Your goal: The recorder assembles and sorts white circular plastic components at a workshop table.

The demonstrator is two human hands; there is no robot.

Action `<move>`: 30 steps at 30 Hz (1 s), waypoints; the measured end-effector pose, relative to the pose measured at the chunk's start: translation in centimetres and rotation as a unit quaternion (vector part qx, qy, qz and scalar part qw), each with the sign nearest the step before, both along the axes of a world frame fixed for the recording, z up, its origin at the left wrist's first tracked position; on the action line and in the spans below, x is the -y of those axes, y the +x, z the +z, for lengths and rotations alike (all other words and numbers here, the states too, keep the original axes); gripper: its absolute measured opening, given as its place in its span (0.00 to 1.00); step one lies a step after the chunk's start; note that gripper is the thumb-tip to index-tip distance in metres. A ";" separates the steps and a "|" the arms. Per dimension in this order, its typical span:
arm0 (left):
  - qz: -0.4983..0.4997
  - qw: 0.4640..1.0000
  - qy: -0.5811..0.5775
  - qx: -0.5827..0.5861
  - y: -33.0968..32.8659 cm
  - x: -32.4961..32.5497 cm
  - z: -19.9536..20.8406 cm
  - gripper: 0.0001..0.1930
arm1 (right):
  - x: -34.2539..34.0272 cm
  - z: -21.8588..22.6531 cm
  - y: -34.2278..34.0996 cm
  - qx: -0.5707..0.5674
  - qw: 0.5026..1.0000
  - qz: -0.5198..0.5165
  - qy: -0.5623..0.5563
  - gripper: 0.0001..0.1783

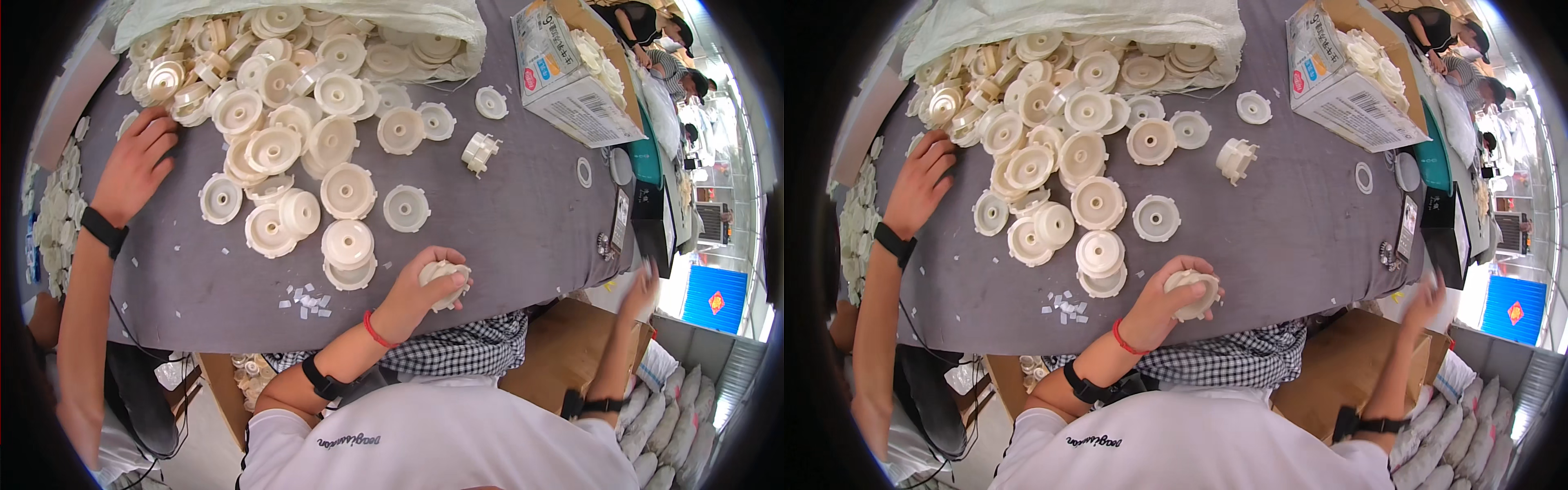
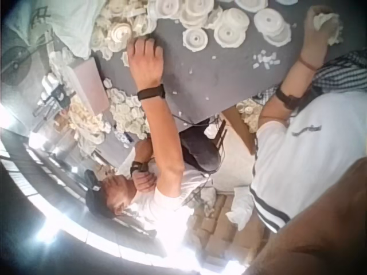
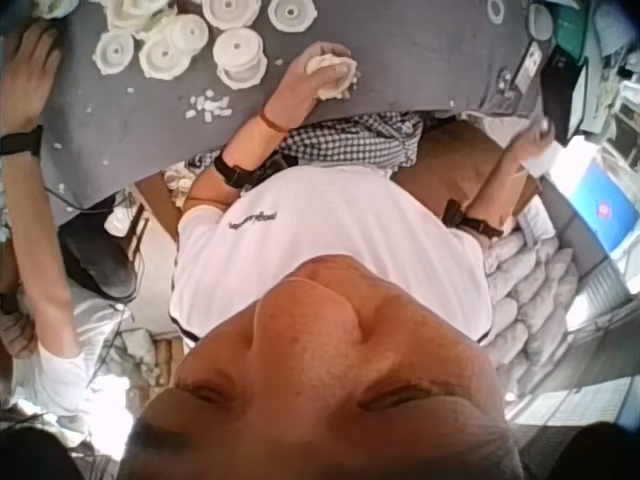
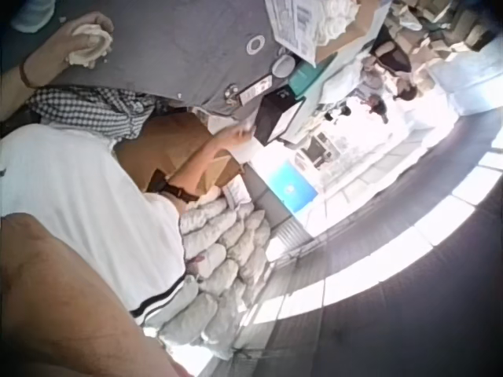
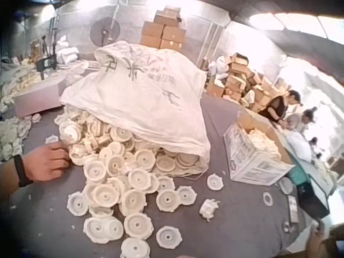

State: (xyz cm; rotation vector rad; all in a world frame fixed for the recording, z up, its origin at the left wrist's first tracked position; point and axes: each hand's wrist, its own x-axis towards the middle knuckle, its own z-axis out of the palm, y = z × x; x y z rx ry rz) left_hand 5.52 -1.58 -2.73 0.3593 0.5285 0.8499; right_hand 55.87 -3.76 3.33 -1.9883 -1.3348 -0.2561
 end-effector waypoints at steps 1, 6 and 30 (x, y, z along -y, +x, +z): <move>0.008 1.000 -0.002 -0.002 -0.4 0.3 0.4 0.16 | 6.7 0.3 8.2 0.130 0.969 -0.199 -0.070 0.21; 0.003 0.999 0.031 -0.038 0.2 0.4 -0.2 0.16 | 34.4 0.4 17.7 0.293 0.714 -0.514 -0.374 0.23; 0.169 0.977 0.113 -0.065 -7.9 3.0 2.6 0.21 | -10.0 -6.6 -41.6 0.028 0.797 0.590 -0.127 0.26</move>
